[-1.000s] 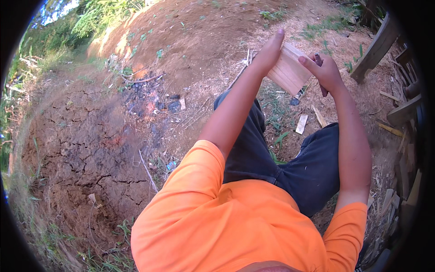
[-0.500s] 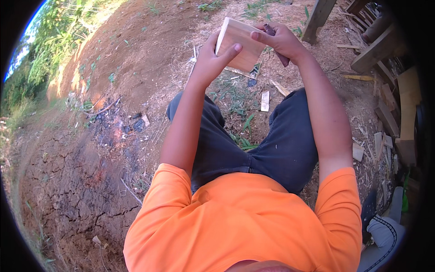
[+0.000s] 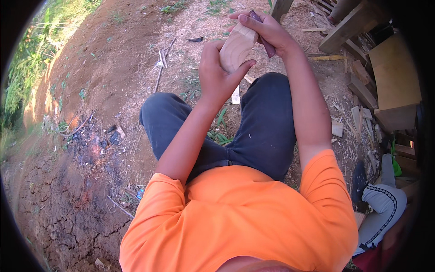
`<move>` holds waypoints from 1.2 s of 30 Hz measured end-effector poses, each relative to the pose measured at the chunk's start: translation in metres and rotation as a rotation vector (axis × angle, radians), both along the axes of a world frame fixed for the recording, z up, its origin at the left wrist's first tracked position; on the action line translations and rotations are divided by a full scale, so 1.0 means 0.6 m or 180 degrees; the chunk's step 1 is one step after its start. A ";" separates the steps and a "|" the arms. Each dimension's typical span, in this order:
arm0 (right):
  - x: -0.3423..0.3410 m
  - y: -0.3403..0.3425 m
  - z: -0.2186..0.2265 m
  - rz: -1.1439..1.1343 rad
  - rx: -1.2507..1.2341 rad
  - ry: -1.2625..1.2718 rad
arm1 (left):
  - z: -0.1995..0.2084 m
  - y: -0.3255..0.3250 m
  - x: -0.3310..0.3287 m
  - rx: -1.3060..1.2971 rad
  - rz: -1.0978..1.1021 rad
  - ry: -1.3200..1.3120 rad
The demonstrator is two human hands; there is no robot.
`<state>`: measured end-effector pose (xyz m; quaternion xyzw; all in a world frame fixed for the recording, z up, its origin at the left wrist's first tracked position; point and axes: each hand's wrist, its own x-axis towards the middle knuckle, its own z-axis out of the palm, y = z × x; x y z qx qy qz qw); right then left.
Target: The person sands the surfaces and curved edges of a wooden block by hand using a piece of sandpaper.
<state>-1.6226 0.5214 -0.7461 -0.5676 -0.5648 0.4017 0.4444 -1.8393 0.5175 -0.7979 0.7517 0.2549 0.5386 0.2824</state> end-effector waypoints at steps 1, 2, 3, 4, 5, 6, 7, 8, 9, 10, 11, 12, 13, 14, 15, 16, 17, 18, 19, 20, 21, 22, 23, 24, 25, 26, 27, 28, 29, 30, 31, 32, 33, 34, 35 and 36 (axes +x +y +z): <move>0.004 -0.013 0.002 -0.0070 0.0063 0.0069 | 0.004 -0.008 0.003 -0.0027 -0.0118 -0.0049; -0.004 -0.040 0.030 -0.0125 0.0000 0.0058 | 0.008 -0.012 0.005 -0.0034 -0.0227 -0.0090; -0.003 -0.057 0.044 -0.0116 0.0030 0.0027 | 0.007 -0.016 0.009 -0.0140 -0.0439 -0.0269; -0.001 -0.076 0.058 -0.0123 0.0065 -0.0003 | 0.005 -0.020 0.014 -0.0246 -0.0677 -0.0434; 0.004 -0.092 0.064 -0.0063 0.0192 -0.0055 | 0.004 -0.025 0.019 -0.0354 -0.0916 -0.0600; 0.009 -0.106 0.067 -0.0002 0.0317 -0.0110 | 0.004 -0.027 0.017 -0.0318 -0.1152 -0.0490; 0.009 -0.117 0.059 -0.0056 0.0576 -0.0168 | 0.006 -0.027 0.014 -0.0282 -0.1404 -0.0383; 0.001 -0.124 0.046 -0.0107 0.0834 -0.0232 | 0.010 -0.028 0.012 -0.0243 -0.1654 -0.0276; 0.003 -0.138 0.045 -0.0138 0.0843 -0.0281 | 0.014 -0.032 0.013 -0.0277 -0.1730 -0.0226; -0.001 -0.150 0.050 -0.0151 0.0860 -0.0323 | 0.024 -0.035 0.009 -0.0306 -0.1773 -0.0165; -0.006 -0.164 0.054 -0.0167 0.0873 -0.0367 | 0.030 -0.040 0.009 -0.0334 -0.1815 -0.0104; -0.007 -0.174 0.060 -0.0173 0.0821 -0.0461 | 0.031 -0.047 0.011 -0.0600 -0.2080 -0.0205; -0.012 -0.182 0.066 -0.0180 0.0780 -0.0542 | 0.031 -0.051 0.013 -0.0861 -0.2342 -0.0289; -0.017 -0.189 0.076 -0.0202 0.0620 -0.0578 | 0.030 -0.053 0.015 -0.1126 -0.2597 -0.0371; -0.024 -0.194 0.087 -0.0219 0.0460 -0.0611 | 0.025 -0.050 0.015 -0.1059 -0.2509 -0.0319; -0.029 -0.199 0.094 -0.0259 0.0303 -0.0649 | 0.022 -0.045 0.013 -0.0986 -0.2443 -0.0267; -0.032 -0.200 0.094 -0.0545 0.0428 -0.0488 | 0.020 -0.039 0.012 -0.0913 -0.2373 -0.0217; -0.034 -0.199 0.090 -0.0825 0.0553 -0.0326 | 0.019 -0.038 0.007 -0.0860 -0.2261 -0.0149; -0.035 -0.200 0.080 -0.1096 0.0651 -0.0145 | 0.020 -0.039 0.000 -0.0915 -0.2230 -0.0141; -0.018 -0.195 0.061 -0.1356 0.0835 -0.0077 | 0.021 -0.039 -0.008 -0.0969 -0.2197 -0.0134; -0.010 -0.191 0.050 -0.1723 0.1022 -0.0016 | 0.023 -0.036 -0.015 -0.1022 -0.2163 -0.0127; -0.007 -0.190 0.037 -0.2078 0.1189 0.0051 | 0.022 -0.034 -0.028 -0.0967 -0.2147 0.0040; -0.006 -0.191 0.025 -0.2438 0.1352 0.0114 | 0.015 -0.031 -0.038 -0.0930 -0.2072 0.0141; -0.001 -0.198 0.015 -0.2356 0.1391 0.0280 | 0.006 -0.028 -0.048 -0.0892 -0.2000 0.0242; 0.003 -0.209 0.003 -0.2418 0.1305 0.0596 | -0.003 -0.024 -0.056 -0.0848 -0.1942 0.0335; 0.007 -0.220 -0.012 -0.2481 0.1219 0.0912 | -0.011 -0.021 -0.068 -0.0743 -0.1823 0.0523; 0.011 -0.231 -0.027 -0.2544 0.1134 0.1226 | -0.019 -0.024 -0.077 -0.0818 -0.1805 0.0577; 0.004 -0.238 -0.034 -0.2176 0.1515 0.1650 | -0.023 -0.028 -0.086 -0.0884 -0.1772 0.0630; -0.002 -0.245 -0.037 -0.2137 0.1359 0.1504 | -0.028 -0.031 -0.092 -0.0951 -0.1738 0.0682; -0.011 -0.257 -0.037 -0.2094 0.1202 0.1359 | -0.036 -0.034 -0.093 -0.0954 -0.1730 0.0626; -0.029 -0.263 -0.030 -0.2001 0.1060 0.1233 | -0.036 -0.030 -0.101 -0.0971 -0.1823 0.0639; -0.042 -0.270 -0.030 -0.1950 0.1105 0.1229 | -0.039 -0.021 -0.102 -0.1000 -0.1962 0.0654; -0.057 -0.277 -0.031 -0.1895 0.1149 0.1227 | -0.043 -0.013 -0.102 -0.1029 -0.2096 0.0668; -0.069 -0.280 -0.032 -0.1830 0.1198 0.1225 | -0.045 -0.007 -0.102 -0.1011 -0.2099 0.0689; -0.076 -0.283 -0.036 -0.1735 0.1163 0.0993 | -0.046 -0.004 -0.101 -0.0993 -0.2098 0.0711; -0.080 -0.287 -0.043 -0.1634 0.1129 0.0763 | -0.048 0.000 -0.100 -0.0973 -0.2092 0.0733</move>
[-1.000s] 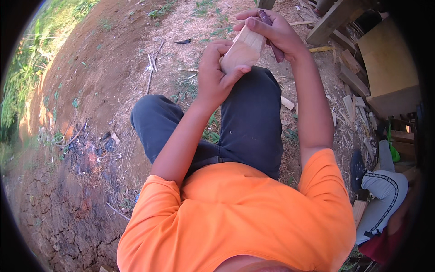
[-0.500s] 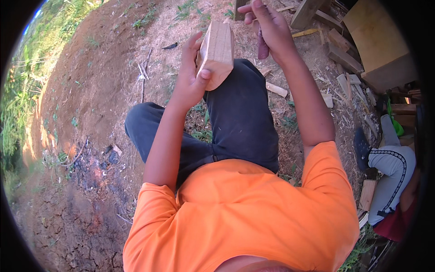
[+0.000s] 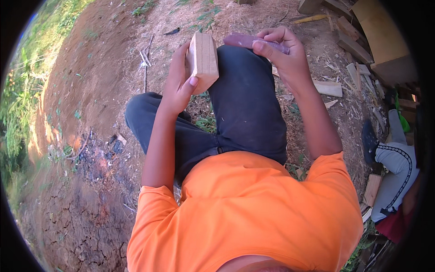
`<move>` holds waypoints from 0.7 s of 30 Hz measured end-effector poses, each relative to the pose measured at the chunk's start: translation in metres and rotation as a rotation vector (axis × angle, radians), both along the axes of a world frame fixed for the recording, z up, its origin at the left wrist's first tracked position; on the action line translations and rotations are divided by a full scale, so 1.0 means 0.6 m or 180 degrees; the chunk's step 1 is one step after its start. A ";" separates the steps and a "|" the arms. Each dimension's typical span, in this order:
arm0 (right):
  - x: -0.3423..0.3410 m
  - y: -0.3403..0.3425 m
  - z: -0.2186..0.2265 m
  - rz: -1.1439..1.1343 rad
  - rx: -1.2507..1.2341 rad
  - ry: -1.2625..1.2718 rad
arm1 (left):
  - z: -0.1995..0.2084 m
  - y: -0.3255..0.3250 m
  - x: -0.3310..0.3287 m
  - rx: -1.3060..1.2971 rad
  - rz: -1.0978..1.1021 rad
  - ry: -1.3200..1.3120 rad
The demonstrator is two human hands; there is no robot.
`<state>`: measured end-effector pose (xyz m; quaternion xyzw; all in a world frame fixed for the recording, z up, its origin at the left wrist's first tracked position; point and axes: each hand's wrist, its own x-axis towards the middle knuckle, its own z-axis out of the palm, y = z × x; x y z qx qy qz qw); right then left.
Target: The person sands the surfaces and curved edges of a wooden block by hand using a piece of sandpaper.
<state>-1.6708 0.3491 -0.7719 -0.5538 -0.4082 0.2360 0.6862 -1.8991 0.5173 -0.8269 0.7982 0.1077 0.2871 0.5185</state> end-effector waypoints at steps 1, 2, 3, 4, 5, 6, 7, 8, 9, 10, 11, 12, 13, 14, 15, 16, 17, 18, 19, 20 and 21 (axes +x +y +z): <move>-0.011 -0.001 0.003 0.0074 -0.0091 -0.0231 | -0.008 0.000 0.003 -0.0176 -0.0010 -0.0156; -0.021 0.000 0.009 0.0263 -0.0110 -0.0124 | -0.018 -0.004 0.008 -0.0349 -0.0014 -0.0313; -0.031 0.004 0.021 0.0456 -0.0128 -0.0016 | -0.027 -0.008 0.009 -0.0521 -0.0013 -0.0473; -0.038 0.010 0.031 0.0639 -0.0159 0.0072 | -0.028 -0.018 0.014 -0.0581 0.0053 -0.0539; -0.042 0.019 0.029 0.0705 -0.0234 -0.0043 | -0.028 -0.029 0.016 -0.0640 0.0124 -0.0606; -0.045 0.030 0.025 0.0774 -0.0309 -0.0159 | -0.028 -0.035 0.015 -0.0700 0.0200 -0.0675; -0.046 0.041 0.023 0.0880 -0.0395 -0.0293 | -0.032 -0.035 0.012 -0.0787 0.0155 -0.0662; -0.046 0.052 0.027 0.0920 -0.0455 -0.0727 | -0.036 -0.033 0.010 -0.0875 0.0112 -0.0652; -0.046 0.062 0.035 0.0961 -0.0506 -0.1162 | -0.039 -0.030 0.008 -0.0963 0.0071 -0.0644; -0.046 0.075 0.042 0.1027 -0.0546 -0.1598 | -0.041 -0.030 0.006 -0.1104 0.0013 -0.0661; -0.043 0.087 0.052 0.1138 -0.0650 -0.1771 | -0.044 -0.026 0.005 -0.1028 0.0056 -0.0664; -0.038 0.100 0.066 0.1249 -0.0751 -0.1945 | -0.048 -0.021 0.005 -0.0952 0.0100 -0.0663; -0.033 0.104 0.082 0.1310 -0.0874 -0.2125 | -0.050 -0.018 0.008 -0.0891 0.0091 -0.0665; -0.029 0.107 0.096 0.1403 -0.0871 -0.2335 | -0.052 -0.013 0.006 -0.0686 0.0135 -0.0624; -0.025 0.110 0.103 0.1537 -0.0945 -0.2411 | -0.052 -0.014 0.004 -0.0578 0.0226 -0.0664; -0.018 0.112 0.108 0.1639 -0.1018 -0.2475 | -0.047 -0.014 0.006 -0.0462 0.0287 -0.0692; -0.012 0.113 0.110 0.1729 -0.1094 -0.2536 | -0.041 -0.014 0.008 -0.0346 0.0336 -0.0718; -0.007 0.117 0.109 0.1856 -0.1077 -0.2608 | -0.032 -0.014 0.006 -0.0179 0.0409 -0.0654; -0.005 0.122 0.105 0.1963 -0.1066 -0.2665 | -0.020 -0.012 0.000 -0.0014 0.0457 -0.0582; -0.005 0.119 0.104 0.2041 -0.1076 -0.2724 | -0.010 -0.009 -0.001 0.0145 0.0473 -0.0525; -0.010 0.113 0.108 0.1933 -0.1236 -0.2528 | -0.005 -0.003 0.000 0.0267 0.0460 -0.0559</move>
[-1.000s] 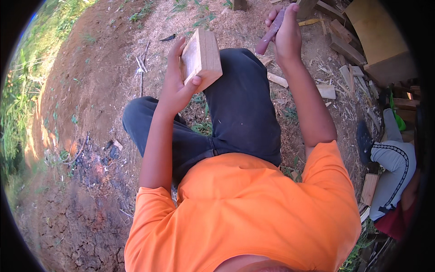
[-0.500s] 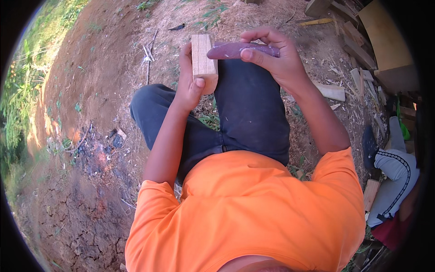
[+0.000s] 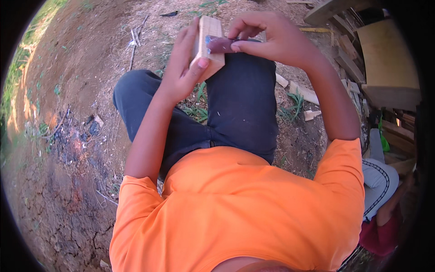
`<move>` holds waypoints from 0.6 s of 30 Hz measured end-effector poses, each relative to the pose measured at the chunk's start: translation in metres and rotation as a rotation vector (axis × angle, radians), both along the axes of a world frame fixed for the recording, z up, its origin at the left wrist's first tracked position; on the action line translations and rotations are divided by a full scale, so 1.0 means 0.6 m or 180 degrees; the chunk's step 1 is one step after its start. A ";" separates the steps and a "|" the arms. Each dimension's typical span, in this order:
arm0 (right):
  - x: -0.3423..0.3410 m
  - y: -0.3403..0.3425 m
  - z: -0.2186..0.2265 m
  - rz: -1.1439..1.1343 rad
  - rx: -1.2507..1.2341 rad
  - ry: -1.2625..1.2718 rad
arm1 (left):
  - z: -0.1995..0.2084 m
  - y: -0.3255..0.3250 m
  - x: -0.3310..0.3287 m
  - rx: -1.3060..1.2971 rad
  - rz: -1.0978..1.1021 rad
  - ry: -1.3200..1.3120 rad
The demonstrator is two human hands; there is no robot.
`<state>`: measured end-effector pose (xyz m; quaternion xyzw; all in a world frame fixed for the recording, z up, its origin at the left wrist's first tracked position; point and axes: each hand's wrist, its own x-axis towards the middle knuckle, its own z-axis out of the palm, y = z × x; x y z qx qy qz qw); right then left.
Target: The person sands the surfaces and curved edges of a wooden block by hand using a piece of sandpaper.
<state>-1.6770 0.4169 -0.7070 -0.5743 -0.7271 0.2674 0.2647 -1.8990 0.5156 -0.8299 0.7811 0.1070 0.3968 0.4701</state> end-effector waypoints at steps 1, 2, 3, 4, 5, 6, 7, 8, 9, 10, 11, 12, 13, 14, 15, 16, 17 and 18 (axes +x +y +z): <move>-0.009 0.000 0.009 -0.0165 -0.0118 0.0115 | 0.005 0.008 0.001 0.0136 0.0031 -0.0033; -0.016 -0.001 0.015 -0.0349 -0.0217 0.0233 | 0.018 0.014 0.008 0.0286 0.0044 -0.0068; -0.011 0.004 -0.019 -0.0169 0.1045 0.0504 | 0.034 0.019 0.019 0.0623 0.0070 -0.0003; -0.018 0.001 -0.006 -0.0304 0.0925 0.0551 | 0.054 0.018 0.028 0.0530 -0.0106 -0.0018; -0.028 -0.005 0.022 -0.0452 0.0824 0.0601 | 0.074 0.017 0.042 0.0454 -0.0297 -0.0031; -0.028 -0.010 0.027 -0.0517 0.0836 0.0517 | 0.083 0.016 0.051 0.0376 -0.0479 -0.0042; -0.028 -0.016 0.033 -0.0590 0.0854 0.0436 | 0.080 0.019 0.048 0.0430 -0.0332 0.0239; -0.019 -0.019 0.026 -0.0582 0.0983 0.0219 | 0.077 0.017 0.049 0.0188 -0.0386 0.0258; -0.012 -0.021 0.017 -0.0567 0.1108 0.0002 | 0.076 0.012 0.049 -0.0056 -0.0432 0.0279; -0.010 -0.020 0.005 -0.0623 0.1110 0.0286 | 0.076 0.009 0.047 -0.0301 -0.0472 0.0320; -0.009 -0.016 -0.008 -0.0670 0.1111 0.0572 | 0.077 0.006 0.048 -0.0378 -0.0560 0.0272; -0.009 -0.015 -0.016 -0.0712 0.1110 0.0859 | 0.078 0.002 0.050 -0.0455 -0.0644 0.0225; -0.012 -0.012 -0.022 -0.0745 0.1105 0.0783 | 0.078 0.004 0.046 -0.0521 -0.0694 0.0195; -0.015 -0.008 -0.022 -0.0770 0.1107 0.0689 | 0.069 0.013 0.043 -0.0768 -0.0798 0.0093; -0.020 -0.004 -0.021 -0.0793 0.1110 0.0596 | 0.051 0.028 0.043 -0.1015 -0.0897 -0.0011; -0.028 -0.003 -0.018 -0.0977 0.1080 0.0610 | 0.058 0.031 0.048 -0.1274 -0.1020 -0.0136; -0.042 -0.002 -0.012 -0.1159 0.1050 0.0625 | 0.064 0.027 0.048 -0.1659 -0.0962 -0.0063; -0.050 0.000 -0.007 -0.1340 0.1020 0.0641 | 0.072 0.021 0.049 -0.1766 -0.0766 0.0103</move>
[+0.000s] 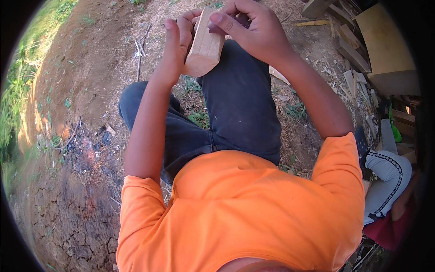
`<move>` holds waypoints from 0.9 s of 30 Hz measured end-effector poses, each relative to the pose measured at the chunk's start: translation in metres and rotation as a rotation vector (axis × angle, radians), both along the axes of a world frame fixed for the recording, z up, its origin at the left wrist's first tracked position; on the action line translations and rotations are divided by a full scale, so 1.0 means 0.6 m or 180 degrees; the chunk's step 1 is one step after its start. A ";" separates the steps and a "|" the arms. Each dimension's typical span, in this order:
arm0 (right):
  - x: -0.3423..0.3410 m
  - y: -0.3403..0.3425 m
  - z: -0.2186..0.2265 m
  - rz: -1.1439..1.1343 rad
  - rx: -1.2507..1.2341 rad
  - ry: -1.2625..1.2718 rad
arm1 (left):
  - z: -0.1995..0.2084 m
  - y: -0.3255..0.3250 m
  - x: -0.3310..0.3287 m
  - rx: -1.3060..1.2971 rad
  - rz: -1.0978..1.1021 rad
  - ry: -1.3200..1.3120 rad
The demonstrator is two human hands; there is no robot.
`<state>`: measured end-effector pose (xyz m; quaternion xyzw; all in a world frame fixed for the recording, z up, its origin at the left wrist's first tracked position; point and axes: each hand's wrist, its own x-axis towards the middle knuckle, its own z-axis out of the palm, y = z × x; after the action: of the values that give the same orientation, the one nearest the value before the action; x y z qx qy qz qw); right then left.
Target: The person sands the surfaces and curved edges of a wooden block by hand using a piece of sandpaper.
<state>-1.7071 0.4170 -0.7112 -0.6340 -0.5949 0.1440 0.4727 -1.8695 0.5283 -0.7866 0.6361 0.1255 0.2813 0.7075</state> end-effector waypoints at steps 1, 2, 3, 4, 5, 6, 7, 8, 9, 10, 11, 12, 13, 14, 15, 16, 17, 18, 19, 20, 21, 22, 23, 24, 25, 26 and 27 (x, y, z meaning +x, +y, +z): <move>0.002 0.004 0.005 0.0057 0.0066 -0.0056 | 0.021 -0.011 0.004 -0.0075 0.0149 0.0216; 0.006 0.008 0.009 0.0113 0.0132 -0.0112 | 0.033 -0.016 0.007 -0.0152 0.0299 0.0430; 0.011 0.011 0.013 0.0167 0.0197 -0.0167 | 0.036 -0.013 0.010 -0.0116 0.0405 0.0569; 0.026 0.013 0.007 0.0343 0.0085 -0.0550 | 0.040 -0.009 0.011 -0.0083 0.0363 0.0692; 0.047 0.014 -0.009 0.0502 -0.0046 -0.0944 | 0.038 -0.002 0.017 -0.0066 0.0307 0.0807; 0.061 0.016 -0.021 0.0655 -0.0176 -0.1339 | 0.034 0.007 0.023 -0.0050 0.0247 0.0922; 0.061 0.017 -0.025 0.0673 -0.0193 -0.1192 | 0.019 0.021 0.030 -0.0165 0.0156 0.0947; 0.059 0.016 -0.026 0.0673 -0.0216 -0.1047 | 0.009 0.027 0.033 -0.0049 0.0210 0.0945; 0.058 0.014 -0.028 0.0671 -0.0240 -0.0901 | 0.000 0.031 0.034 0.0068 0.0261 0.0944; 0.056 0.014 -0.033 0.0553 -0.0151 -0.0859 | 0.004 0.027 0.037 -0.0103 0.0272 0.0966; 0.051 0.015 -0.039 0.0415 -0.0065 -0.0819 | 0.018 0.018 0.041 -0.0272 0.0274 0.0981; 0.045 0.017 -0.044 0.0275 0.0020 -0.0778 | 0.033 0.004 0.041 -0.0731 0.0263 0.1016; 0.037 0.021 -0.048 0.0163 0.0077 -0.0717 | 0.049 -0.005 0.040 -0.1180 0.0285 0.1049; 0.029 0.025 -0.052 0.0052 0.0134 -0.0654 | 0.039 -0.001 0.041 -0.1054 0.0269 0.0948; 0.022 0.029 -0.053 -0.0060 0.0191 -0.0591 | 0.018 0.008 0.042 -0.0928 0.0251 0.0846; 0.017 0.036 -0.051 -0.0094 0.0143 -0.0584 | 0.018 0.009 0.042 -0.0799 0.0233 0.0753; 0.016 0.043 -0.046 -0.0128 0.0096 -0.0577 | 0.017 0.008 0.041 -0.0813 0.0284 0.0728; 0.015 0.051 -0.044 -0.0160 0.0048 -0.0569 | 0.017 0.002 0.040 -0.0828 0.0336 0.0703; 0.019 0.062 -0.047 -0.0137 0.0073 -0.0448 | 0.022 -0.002 0.041 -0.0842 0.0383 0.0667; 0.026 0.076 -0.054 -0.0114 0.0098 -0.0328 | 0.021 -0.001 0.044 -0.0866 0.0375 0.0645; 0.030 0.086 -0.056 -0.0090 0.0123 -0.0210 | 0.015 0.001 0.046 -0.0891 0.0366 0.0623; 0.029 0.094 -0.050 -0.0216 0.0037 -0.0280 | 0.016 0.002 0.045 -0.0923 0.0382 0.0605; 0.028 0.101 -0.038 -0.0342 -0.0049 -0.0351 | 0.018 0.002 0.044 -0.1085 0.0355 0.0608; 0.028 0.106 -0.032 -0.0470 -0.0136 -0.0422 | 0.022 0.002 0.043 -0.1248 0.0327 0.0609; 0.025 0.106 -0.035 -0.0367 0.0070 -0.0636 | 0.023 0.001 0.042 -0.1427 0.0307 0.0610; 0.022 0.101 -0.040 -0.0266 0.0279 -0.0849 | 0.018 0.003 0.042 -0.1384 0.0348 0.0599; 0.016 0.095 -0.042 -0.0166 0.0489 -0.1061 | 0.009 0.009 0.044 -0.1340 0.0388 0.0587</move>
<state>-1.6973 0.4742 -0.7364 -0.6263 -0.6576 -0.0212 0.4181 -1.8430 0.5337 -0.7814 0.4888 0.2837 0.2319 0.7917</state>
